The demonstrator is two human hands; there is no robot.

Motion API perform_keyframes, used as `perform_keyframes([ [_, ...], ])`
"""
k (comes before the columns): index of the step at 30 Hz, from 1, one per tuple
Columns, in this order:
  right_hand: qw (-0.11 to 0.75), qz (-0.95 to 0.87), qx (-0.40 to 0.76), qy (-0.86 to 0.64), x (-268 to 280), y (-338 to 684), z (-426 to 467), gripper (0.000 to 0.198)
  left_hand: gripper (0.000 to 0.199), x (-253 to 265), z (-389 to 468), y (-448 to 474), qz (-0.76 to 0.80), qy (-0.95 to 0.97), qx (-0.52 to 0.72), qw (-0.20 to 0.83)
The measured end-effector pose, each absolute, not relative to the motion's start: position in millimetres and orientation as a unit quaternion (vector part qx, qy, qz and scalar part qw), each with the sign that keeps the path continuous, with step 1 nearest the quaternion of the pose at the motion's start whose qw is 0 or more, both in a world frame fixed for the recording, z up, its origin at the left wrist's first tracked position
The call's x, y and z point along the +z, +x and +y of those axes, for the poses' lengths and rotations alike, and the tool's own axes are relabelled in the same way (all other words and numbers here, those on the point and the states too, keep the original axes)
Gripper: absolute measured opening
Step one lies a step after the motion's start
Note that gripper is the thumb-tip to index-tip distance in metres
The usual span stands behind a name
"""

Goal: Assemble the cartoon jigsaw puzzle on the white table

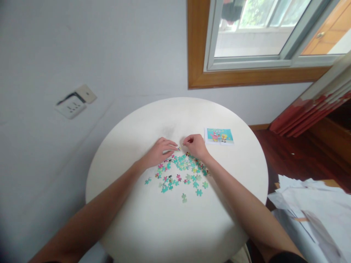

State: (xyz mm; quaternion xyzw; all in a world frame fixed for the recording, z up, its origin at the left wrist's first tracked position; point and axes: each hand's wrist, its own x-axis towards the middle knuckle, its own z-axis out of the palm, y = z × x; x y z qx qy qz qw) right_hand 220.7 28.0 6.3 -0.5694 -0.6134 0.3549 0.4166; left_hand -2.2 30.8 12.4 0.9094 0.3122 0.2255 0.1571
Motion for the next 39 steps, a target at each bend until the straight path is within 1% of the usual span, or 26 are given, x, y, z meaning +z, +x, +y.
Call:
perform_keyframes([
  [5,0.386,-0.639,0.337,-0.573,-1,215,22,0.012,0.025,9,31,-5,0.306,0.924,0.17,0.156],
  [9,0.36,-0.643,0.317,-0.597,4,212,17,0.012,0.026,8,32,-5,0.309,0.926,0.154,0.155],
  [18,0.281,-0.653,0.27,-0.649,11,212,15,0.012,0.026,7,33,-6,0.307,0.924,0.155,0.167],
  [24,0.26,-0.665,0.277,-0.643,10,213,18,0.013,0.027,7,33,-5,0.308,0.919,0.166,0.18],
  [28,0.242,-0.667,0.247,-0.659,10,210,16,0.011,0.026,7,33,-5,0.308,0.916,0.17,0.194],
  [32,0.242,-0.67,0.227,-0.664,8,210,17,0.009,0.026,7,33,-5,0.309,0.915,0.171,0.193],
  [37,0.289,-0.674,0.246,-0.633,4,226,22,0.015,0.029,9,30,-2,0.309,0.915,0.185,0.181],
  [39,0.294,-0.679,0.242,-0.628,4,234,22,0.014,0.029,9,31,-1,0.32,0.909,0.206,0.166],
])
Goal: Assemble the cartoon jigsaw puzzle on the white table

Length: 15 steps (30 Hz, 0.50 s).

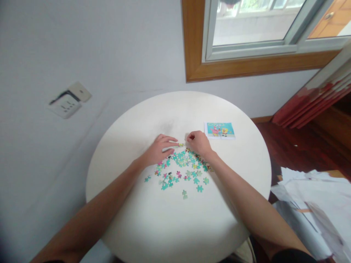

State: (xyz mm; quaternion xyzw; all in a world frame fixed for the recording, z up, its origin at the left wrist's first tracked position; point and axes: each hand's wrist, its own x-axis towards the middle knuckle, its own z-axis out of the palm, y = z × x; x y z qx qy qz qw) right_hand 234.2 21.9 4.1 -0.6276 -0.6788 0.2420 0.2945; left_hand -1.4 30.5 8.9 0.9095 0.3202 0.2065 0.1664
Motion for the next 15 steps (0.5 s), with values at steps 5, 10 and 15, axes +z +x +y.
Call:
perform_keyframes([
  [5,0.292,-0.709,0.219,-0.604,8,236,15,0.013,0.019,6,33,-2,0.407,0.87,0.252,0.118],
  [10,0.275,-0.739,0.215,-0.576,13,226,9,0.01,0.018,1,33,3,0.432,0.858,0.252,0.116],
  [15,0.248,-0.752,0.188,-0.581,11,223,9,0.011,0.012,-2,32,10,0.457,0.838,0.271,0.121],
])
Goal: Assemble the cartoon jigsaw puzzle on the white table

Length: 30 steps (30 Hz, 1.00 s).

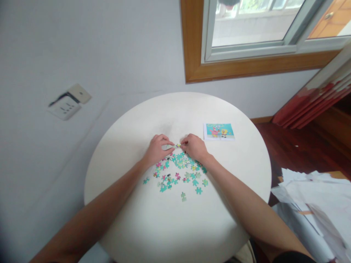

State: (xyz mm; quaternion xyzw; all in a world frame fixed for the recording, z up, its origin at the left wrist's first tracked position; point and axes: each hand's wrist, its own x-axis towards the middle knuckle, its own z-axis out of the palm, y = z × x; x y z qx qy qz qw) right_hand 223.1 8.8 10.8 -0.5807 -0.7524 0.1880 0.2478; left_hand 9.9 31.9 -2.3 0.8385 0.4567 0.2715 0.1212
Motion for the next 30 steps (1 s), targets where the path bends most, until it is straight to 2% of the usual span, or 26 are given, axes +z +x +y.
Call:
perform_keyframes([
  [5,0.261,-0.752,0.193,-0.574,7,224,14,0.014,0.012,-2,33,12,0.466,0.83,0.279,0.126],
  [10,0.341,-0.698,0.204,-0.596,7,244,25,0.025,0.015,2,35,7,0.465,0.823,0.308,0.109],
  [14,0.377,-0.657,0.202,-0.621,12,266,28,0.022,0.012,4,37,1,0.475,0.815,0.316,0.099],
  [20,0.371,-0.649,0.173,-0.641,19,280,27,0.019,0.011,4,38,0,0.474,0.82,0.303,0.107],
  [30,0.299,-0.694,0.139,-0.64,19,269,21,0.019,0.012,2,40,-3,0.485,0.812,0.304,0.113],
])
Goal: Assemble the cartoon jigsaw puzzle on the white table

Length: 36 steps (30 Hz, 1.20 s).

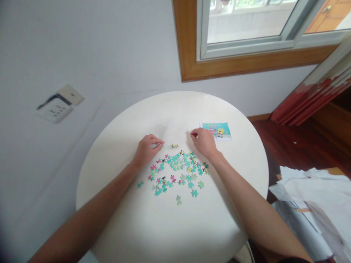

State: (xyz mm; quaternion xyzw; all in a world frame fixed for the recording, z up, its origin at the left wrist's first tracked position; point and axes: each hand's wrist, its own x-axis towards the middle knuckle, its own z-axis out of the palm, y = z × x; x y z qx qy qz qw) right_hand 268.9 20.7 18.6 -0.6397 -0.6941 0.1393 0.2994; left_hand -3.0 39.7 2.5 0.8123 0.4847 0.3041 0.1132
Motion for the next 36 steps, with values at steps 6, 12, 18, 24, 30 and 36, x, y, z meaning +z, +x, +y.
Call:
perform_keyframes([
  [6,0.283,-0.705,0.147,-0.633,20,269,20,0.018,0.008,3,38,-1,0.479,0.815,0.305,0.118],
  [12,0.279,-0.707,0.156,-0.63,16,270,21,0.017,0.007,2,38,-1,0.471,0.815,0.315,0.123],
  [18,0.284,-0.71,0.169,-0.622,11,268,21,0.015,0.007,2,37,0,0.467,0.813,0.325,0.126],
  [24,0.284,-0.72,0.176,-0.609,10,266,19,0.015,0.008,4,37,-1,0.469,0.808,0.334,0.128],
  [30,0.281,-0.721,0.18,-0.607,11,264,16,0.015,0.008,5,41,-7,0.474,0.8,0.343,0.134],
  [36,0.279,-0.721,0.182,-0.607,16,261,13,0.015,0.008,8,42,-11,0.47,0.803,0.339,0.138],
])
